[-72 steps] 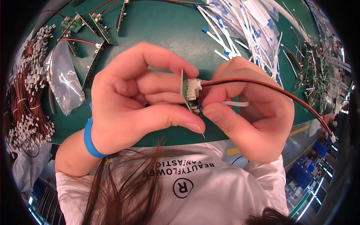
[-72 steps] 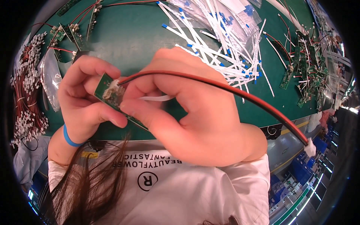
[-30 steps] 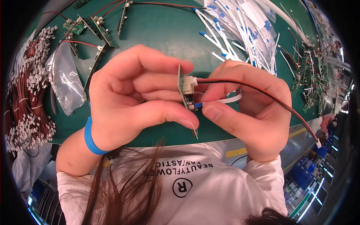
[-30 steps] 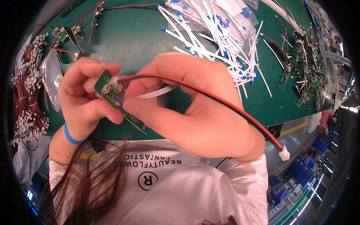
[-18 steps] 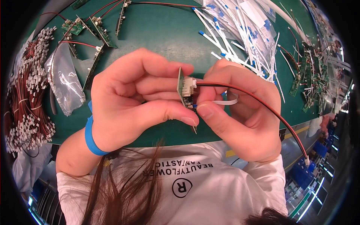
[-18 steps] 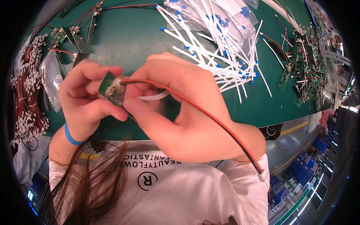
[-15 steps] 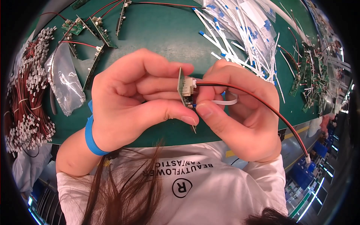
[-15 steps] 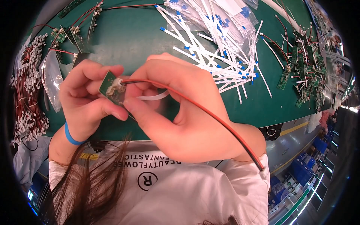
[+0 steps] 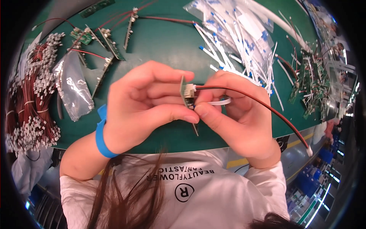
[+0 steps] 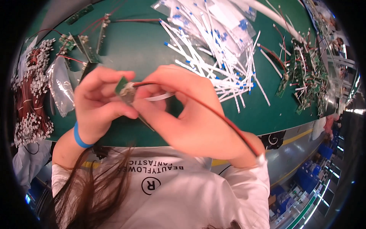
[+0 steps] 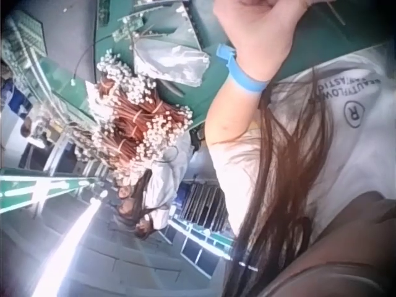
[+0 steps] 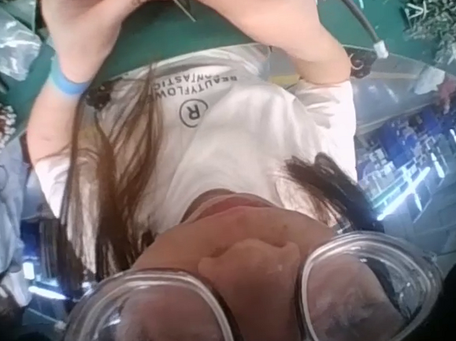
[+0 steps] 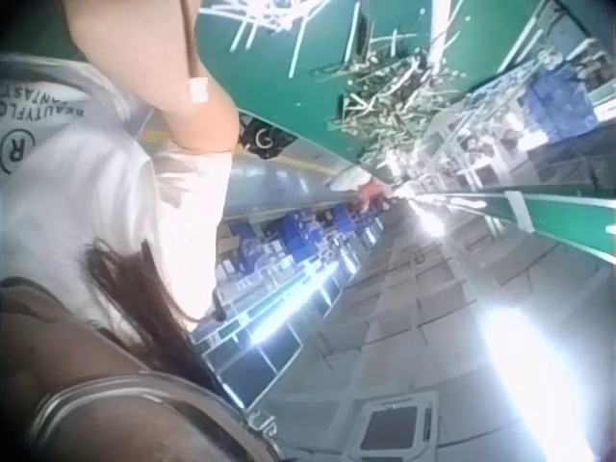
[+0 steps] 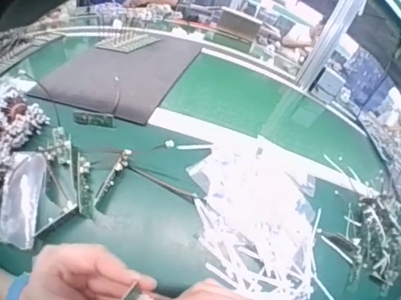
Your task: The person repeatedly plugs ribbon cables into connectors on circuit boards by hand and sets the assembled boards on the table.
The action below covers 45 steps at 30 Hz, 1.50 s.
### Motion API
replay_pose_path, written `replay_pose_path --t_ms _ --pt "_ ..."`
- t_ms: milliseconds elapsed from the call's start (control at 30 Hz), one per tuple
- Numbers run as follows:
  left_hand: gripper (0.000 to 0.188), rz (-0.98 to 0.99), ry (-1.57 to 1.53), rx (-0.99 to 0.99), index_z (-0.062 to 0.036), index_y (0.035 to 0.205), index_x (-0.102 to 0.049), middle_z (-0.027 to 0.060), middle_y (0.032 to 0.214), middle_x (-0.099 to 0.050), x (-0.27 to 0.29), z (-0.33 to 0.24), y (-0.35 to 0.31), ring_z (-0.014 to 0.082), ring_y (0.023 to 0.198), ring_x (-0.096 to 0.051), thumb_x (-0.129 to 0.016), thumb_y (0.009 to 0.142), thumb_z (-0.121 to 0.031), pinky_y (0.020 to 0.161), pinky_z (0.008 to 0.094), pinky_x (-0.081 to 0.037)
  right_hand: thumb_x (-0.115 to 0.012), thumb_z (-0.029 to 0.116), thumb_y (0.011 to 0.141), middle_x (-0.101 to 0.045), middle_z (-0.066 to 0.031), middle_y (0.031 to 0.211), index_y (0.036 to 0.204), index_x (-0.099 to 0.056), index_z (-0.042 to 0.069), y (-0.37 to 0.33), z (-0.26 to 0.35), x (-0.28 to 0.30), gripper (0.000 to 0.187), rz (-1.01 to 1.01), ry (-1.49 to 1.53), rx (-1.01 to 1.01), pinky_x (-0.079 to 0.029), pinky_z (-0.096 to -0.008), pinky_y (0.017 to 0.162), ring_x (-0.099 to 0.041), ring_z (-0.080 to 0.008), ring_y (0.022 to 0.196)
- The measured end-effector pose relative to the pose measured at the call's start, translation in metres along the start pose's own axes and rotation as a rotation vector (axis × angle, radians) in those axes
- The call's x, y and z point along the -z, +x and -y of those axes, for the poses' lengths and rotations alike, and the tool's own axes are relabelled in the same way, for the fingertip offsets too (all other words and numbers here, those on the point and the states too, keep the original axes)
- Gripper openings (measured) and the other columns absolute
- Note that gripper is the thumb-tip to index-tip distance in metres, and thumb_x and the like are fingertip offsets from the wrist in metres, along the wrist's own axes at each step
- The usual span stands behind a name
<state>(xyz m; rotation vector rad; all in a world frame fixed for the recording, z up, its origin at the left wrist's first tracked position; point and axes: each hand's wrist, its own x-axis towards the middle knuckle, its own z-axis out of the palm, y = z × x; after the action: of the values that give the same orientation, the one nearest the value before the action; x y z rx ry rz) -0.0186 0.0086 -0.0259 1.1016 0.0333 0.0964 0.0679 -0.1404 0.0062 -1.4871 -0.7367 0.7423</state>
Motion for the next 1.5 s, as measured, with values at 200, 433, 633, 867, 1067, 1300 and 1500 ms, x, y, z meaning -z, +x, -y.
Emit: replay_pose_path --t_ms 200,433,633,867,1067,1300,1500 --pt "0.034 -0.138 -0.051 0.064 0.003 0.102 -0.047 0.0126 0.089 -0.056 -0.003 -0.018 0.002 0.0132 0.074 -0.056 -0.057 0.07 0.003 0.068 0.024 -0.047 -0.052 0.003 0.074 -0.055 -0.0144 0.084 0.089 -0.049 -0.005 -0.001 0.021 0.026 0.017 -0.211 0.226 0.045 -0.044 -0.0259 0.066 -0.057 -0.0197 0.069" --pt "0.02 -0.573 1.503 -0.425 0.0004 0.076 -0.054 0.0108 0.061 -0.051 0.043 -0.05 0.028 0.0267 0.058 -0.052 -0.055 0.073 -0.019 0.052 0.0362 -0.042 -0.056 0.016 0.075 -0.052 -0.0033 0.062 0.086 -0.053 -0.002 -0.049 0.042 0.245 0.021 -0.928 -0.494 -0.058 -0.037 -0.0205 0.046 -0.05 -0.012 0.052" --pt "0.024 -0.5 1.716 0.126 0.0024 0.073 -0.055 0.0167 0.071 -0.057 0.062 -0.042 0.056 0.0324 0.067 -0.055 -0.058 0.066 -0.021 0.06 0.0376 -0.044 -0.062 0.035 0.066 -0.056 -0.0059 0.07 0.083 -0.057 0.001 -0.049 0.039 0.332 0.039 -0.966 -1.204 -0.595 -0.042 -0.0256 0.055 -0.055 -0.0148 0.062" --pt "0.022 -0.379 0.847 0.178 0.0001 0.078 -0.054 0.0055 0.062 -0.056 0.04 -0.072 0.04 0.0087 0.051 -0.05 -0.057 0.07 -0.02 0.045 0.0209 -0.038 -0.062 0.018 0.068 -0.054 -0.0087 0.08 0.082 -0.056 0.003 -0.024 0.04 0.125 0.021 -0.836 -0.982 0.178 -0.038 -0.0268 0.072 -0.051 -0.0194 0.077" --pt "0.01 -0.177 0.326 0.263 -0.0014 0.083 -0.052 0.0041 0.072 -0.057 0.026 -0.053 0.039 0.0018 0.045 -0.042 -0.052 0.075 -0.008 0.04 0.0127 -0.03 -0.062 0.01 0.065 -0.05 -0.0076 0.072 0.077 -0.059 0.002 0.02 -0.013 0.032 0.014 -0.133 -1.083 0.276 -0.035 -0.0306 0.07 -0.046 -0.0231 0.075" --pt "0.019 -0.05 0.117 0.31 -0.0006 0.09 -0.049 0.0074 0.075 -0.057 0.029 -0.038 0.035 0.0024 0.046 -0.042 -0.055 0.074 -0.01 0.042 0.0125 -0.033 -0.063 0.006 0.06 -0.051 -0.0067 0.06 0.068 -0.061 0.003 0.039 -0.038 0.031 0.009 -0.2 -1.099 0.292 -0.037 -0.0319 0.067 -0.05 -0.023 0.065" --pt "0.028 -0.117 0.109 0.259 0.0 0.103 -0.048 0.0048 0.077 -0.057 0.027 -0.023 0.037 0.0009 0.051 -0.043 -0.051 0.079 -0.015 0.047 0.0122 -0.036 -0.056 0.007 0.064 -0.05 -0.009 0.067 0.063 -0.056 0.004 0.039 -0.042 0.028 0.003 -0.152 -1.31 0.318 -0.031 -0.0375 0.07 -0.047 -0.0252 0.076"
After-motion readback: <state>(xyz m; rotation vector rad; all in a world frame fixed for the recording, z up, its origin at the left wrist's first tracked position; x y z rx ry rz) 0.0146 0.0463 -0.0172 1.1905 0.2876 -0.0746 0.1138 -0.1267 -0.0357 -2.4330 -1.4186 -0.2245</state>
